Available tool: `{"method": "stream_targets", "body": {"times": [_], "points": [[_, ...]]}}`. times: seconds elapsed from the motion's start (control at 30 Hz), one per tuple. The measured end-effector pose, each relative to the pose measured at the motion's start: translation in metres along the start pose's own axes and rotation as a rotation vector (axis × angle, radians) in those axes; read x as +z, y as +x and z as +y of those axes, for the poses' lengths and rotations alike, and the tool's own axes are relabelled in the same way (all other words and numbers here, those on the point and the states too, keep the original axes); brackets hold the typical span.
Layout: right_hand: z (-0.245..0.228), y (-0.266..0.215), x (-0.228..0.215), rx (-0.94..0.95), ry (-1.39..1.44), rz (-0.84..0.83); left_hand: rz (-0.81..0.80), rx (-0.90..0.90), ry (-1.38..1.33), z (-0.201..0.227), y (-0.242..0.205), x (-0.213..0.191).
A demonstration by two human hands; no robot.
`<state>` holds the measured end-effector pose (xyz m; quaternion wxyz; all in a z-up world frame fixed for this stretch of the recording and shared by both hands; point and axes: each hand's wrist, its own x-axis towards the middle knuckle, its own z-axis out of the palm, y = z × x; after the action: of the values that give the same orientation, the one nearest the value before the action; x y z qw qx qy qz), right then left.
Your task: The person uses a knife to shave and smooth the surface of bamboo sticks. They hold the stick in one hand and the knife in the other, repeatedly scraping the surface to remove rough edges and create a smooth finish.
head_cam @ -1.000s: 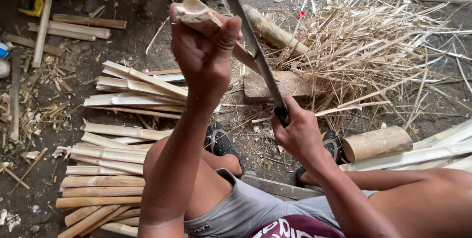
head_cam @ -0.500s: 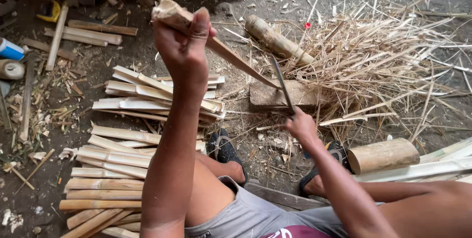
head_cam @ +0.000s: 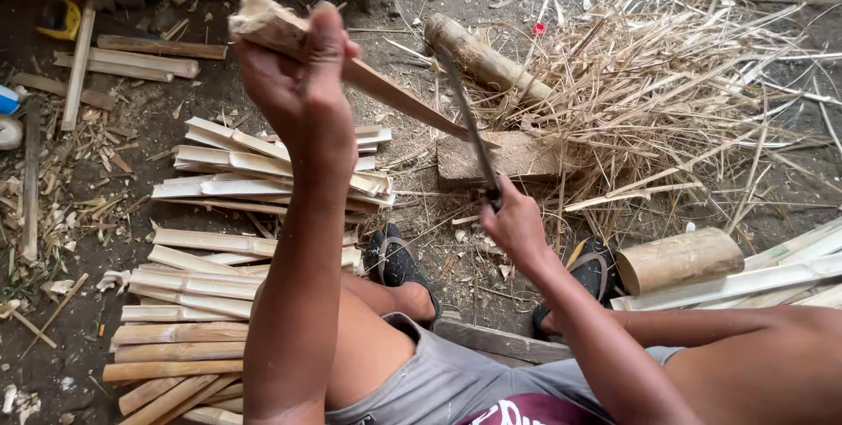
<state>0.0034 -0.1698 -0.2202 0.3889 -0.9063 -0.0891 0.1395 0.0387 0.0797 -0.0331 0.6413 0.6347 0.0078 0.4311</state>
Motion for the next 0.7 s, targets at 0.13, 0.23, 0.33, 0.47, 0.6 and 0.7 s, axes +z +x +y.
{"method": "stream_targets", "body": {"times": [0.13,0.23,0.33,0.47,0.6,0.7], "points": [[0.030,0.029,-0.002,0.001,-0.133,0.077,0.121,-0.045,-0.059,-0.008,0.018,-0.006],[0.025,0.023,-0.004,0.195,-0.103,-0.104,0.123,-0.012,-0.078,-0.001,0.028,-0.020],[0.017,0.011,-0.011,-0.086,-0.157,0.009,-0.013,0.010,-0.076,-0.006,0.032,-0.013],[0.026,-0.009,-0.002,0.023,-0.192,-0.042,-0.051,-0.023,-0.073,-0.017,0.005,-0.019],[0.023,0.019,-0.008,0.146,-0.306,-0.060,0.026,-0.072,-0.063,-0.015,0.013,-0.023],[0.025,0.019,-0.011,0.153,-0.198,-0.078,0.026,-0.034,-0.100,-0.015,0.014,-0.021]]}}
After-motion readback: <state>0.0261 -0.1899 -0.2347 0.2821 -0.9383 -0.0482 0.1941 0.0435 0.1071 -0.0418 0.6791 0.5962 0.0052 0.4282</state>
